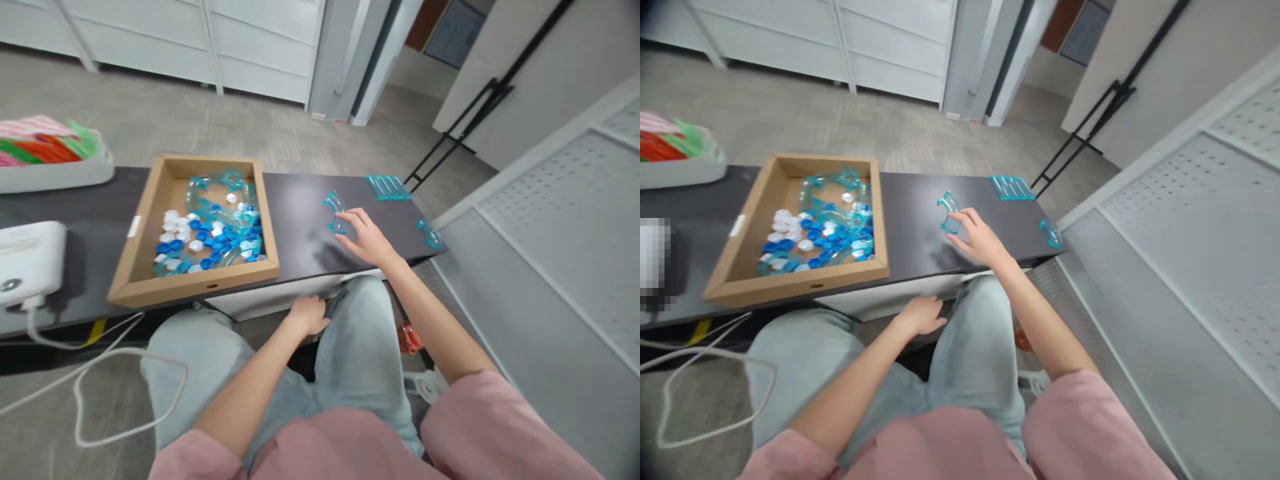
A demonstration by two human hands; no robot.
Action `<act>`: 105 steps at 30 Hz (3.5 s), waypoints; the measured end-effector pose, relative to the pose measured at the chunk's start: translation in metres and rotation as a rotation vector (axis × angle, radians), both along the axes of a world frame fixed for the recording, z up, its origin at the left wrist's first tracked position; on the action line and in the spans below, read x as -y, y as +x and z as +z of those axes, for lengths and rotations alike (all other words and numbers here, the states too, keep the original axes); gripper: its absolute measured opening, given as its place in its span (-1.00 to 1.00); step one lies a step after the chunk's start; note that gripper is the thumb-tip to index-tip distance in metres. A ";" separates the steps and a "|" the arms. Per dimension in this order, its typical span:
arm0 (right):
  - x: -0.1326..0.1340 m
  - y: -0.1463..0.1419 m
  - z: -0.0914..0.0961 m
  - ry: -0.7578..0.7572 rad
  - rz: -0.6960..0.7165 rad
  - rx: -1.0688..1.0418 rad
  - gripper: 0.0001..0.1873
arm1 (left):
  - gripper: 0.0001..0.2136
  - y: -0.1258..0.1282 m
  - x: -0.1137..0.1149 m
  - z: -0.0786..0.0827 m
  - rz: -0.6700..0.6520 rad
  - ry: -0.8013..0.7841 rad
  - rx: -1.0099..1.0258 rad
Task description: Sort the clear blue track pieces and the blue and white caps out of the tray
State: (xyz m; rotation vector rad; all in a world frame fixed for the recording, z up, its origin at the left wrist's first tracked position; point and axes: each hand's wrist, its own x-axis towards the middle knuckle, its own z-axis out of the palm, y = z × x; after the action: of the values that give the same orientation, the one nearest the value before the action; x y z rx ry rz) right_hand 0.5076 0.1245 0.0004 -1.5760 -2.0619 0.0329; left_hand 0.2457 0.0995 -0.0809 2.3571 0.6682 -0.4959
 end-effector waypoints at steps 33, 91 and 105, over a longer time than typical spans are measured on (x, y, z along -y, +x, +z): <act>0.108 0.207 -0.014 -0.359 -0.930 0.093 -0.46 | -0.49 0.013 0.007 -0.024 -0.158 0.103 -0.267; 0.118 0.237 -0.034 -0.348 -0.892 0.082 -0.45 | -0.53 0.010 0.007 -0.006 -0.111 0.099 -0.205; 0.112 0.241 -0.001 0.219 -0.935 -0.370 -0.55 | -0.58 0.008 0.012 0.000 -0.029 0.091 -0.140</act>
State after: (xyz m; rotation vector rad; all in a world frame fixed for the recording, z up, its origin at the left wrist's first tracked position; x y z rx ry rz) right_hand 0.7489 0.0125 -0.0008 -2.0411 -0.8902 -0.2153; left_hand 0.2535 0.0876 -0.0804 2.4361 0.7355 -0.6613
